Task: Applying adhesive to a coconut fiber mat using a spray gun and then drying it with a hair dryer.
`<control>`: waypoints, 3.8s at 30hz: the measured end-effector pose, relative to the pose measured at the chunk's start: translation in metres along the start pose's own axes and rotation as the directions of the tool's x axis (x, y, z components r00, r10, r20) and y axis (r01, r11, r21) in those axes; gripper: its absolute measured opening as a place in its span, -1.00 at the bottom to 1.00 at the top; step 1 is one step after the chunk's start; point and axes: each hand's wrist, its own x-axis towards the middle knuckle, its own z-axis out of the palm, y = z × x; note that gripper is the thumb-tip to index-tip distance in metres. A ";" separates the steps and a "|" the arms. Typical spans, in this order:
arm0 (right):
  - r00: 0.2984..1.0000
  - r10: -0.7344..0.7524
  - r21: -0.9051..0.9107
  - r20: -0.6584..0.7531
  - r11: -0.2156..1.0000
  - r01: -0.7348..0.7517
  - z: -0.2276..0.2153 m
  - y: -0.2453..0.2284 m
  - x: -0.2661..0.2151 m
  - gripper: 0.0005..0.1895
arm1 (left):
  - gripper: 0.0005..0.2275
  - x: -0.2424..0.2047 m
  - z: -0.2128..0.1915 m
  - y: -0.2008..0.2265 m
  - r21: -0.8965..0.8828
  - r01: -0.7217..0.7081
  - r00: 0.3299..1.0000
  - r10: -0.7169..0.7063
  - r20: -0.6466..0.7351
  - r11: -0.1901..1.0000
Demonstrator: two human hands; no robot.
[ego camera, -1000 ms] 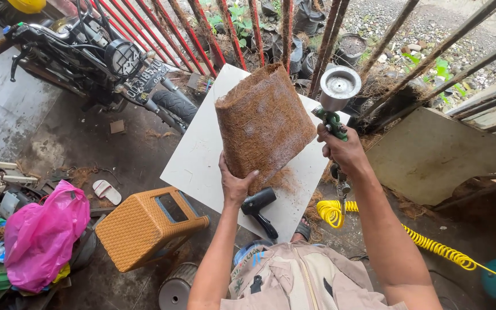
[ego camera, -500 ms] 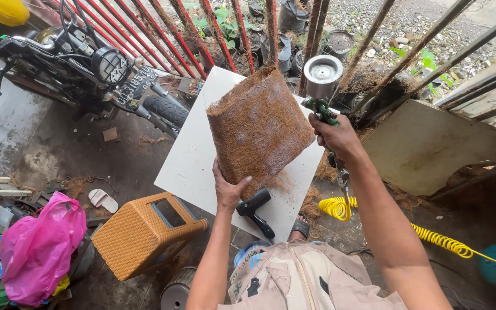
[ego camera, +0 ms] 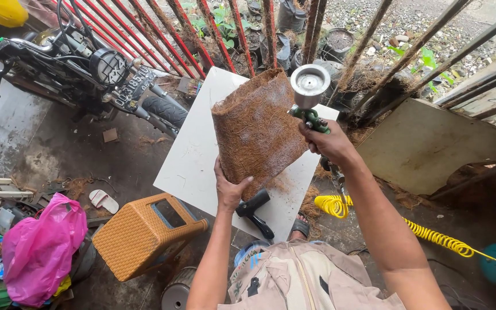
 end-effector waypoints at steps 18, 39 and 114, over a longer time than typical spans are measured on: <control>0.990 -0.027 0.074 -0.142 0.997 0.038 -0.028 0.014 0.034 -0.59 | 0.04 -0.001 -0.014 0.010 -0.256 0.090 0.991 -0.060 0.121 0.962; 0.986 -0.010 0.073 -0.166 0.997 0.023 -0.062 0.022 0.039 -0.61 | 0.06 -0.001 -0.034 0.012 -0.247 0.128 0.984 -0.093 0.149 0.961; 0.982 0.097 -0.025 0.160 0.995 -0.094 -0.078 0.061 -0.075 -0.86 | -0.41 -0.009 -0.102 -0.102 -0.801 0.375 0.885 -0.439 0.158 0.466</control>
